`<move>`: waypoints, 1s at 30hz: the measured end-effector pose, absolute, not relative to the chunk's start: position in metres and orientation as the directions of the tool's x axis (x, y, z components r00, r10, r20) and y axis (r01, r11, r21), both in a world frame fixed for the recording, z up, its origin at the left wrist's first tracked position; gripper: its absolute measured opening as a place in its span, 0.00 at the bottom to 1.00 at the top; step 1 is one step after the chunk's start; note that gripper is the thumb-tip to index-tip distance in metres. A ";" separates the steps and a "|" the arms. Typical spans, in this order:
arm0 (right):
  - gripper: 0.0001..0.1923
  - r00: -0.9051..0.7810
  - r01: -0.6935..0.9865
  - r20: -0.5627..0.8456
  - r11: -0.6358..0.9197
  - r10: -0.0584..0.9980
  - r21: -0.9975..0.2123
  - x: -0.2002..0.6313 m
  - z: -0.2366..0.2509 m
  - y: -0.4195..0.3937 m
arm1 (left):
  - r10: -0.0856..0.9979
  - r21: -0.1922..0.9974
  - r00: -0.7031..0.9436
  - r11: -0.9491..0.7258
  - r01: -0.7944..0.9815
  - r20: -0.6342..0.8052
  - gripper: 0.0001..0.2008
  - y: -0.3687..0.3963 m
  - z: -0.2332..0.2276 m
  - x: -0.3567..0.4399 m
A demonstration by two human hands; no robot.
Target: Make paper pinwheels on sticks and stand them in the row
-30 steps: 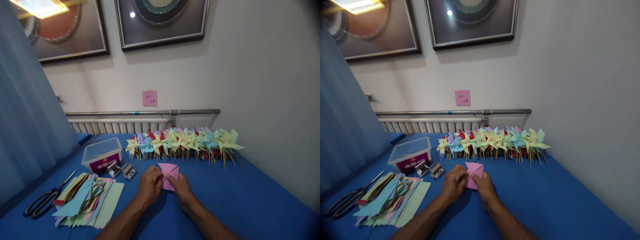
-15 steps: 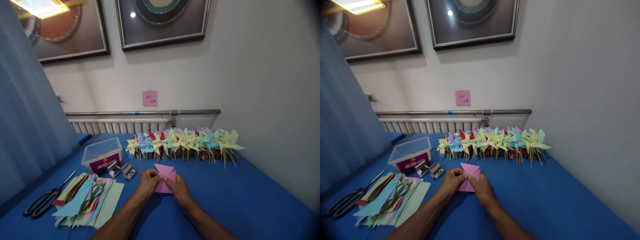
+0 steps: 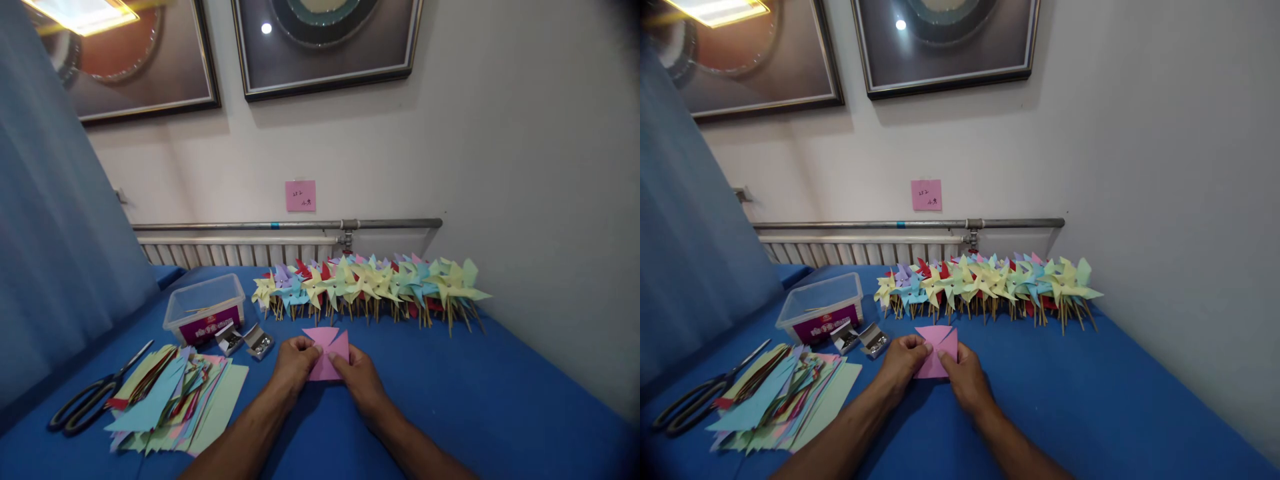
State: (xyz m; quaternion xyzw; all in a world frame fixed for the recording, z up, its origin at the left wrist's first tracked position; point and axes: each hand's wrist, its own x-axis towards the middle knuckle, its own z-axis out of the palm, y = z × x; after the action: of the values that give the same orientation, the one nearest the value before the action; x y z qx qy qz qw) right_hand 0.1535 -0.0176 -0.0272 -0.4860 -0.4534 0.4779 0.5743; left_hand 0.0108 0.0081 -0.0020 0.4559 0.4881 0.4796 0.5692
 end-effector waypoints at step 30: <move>0.25 0.116 -0.424 0.041 0.087 0.992 -0.901 0.152 -0.022 -0.021 | 0.987 0.987 0.130 0.107 -0.117 -0.092 0.19 0.001 0.003 0.015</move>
State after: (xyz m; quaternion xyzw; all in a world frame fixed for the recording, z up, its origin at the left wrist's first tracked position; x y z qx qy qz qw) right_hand 0.1517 -0.0210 -0.0216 -0.3865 -0.3674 0.5543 0.6390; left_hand 0.0146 0.0009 0.0025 0.4725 0.4606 0.4723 0.5845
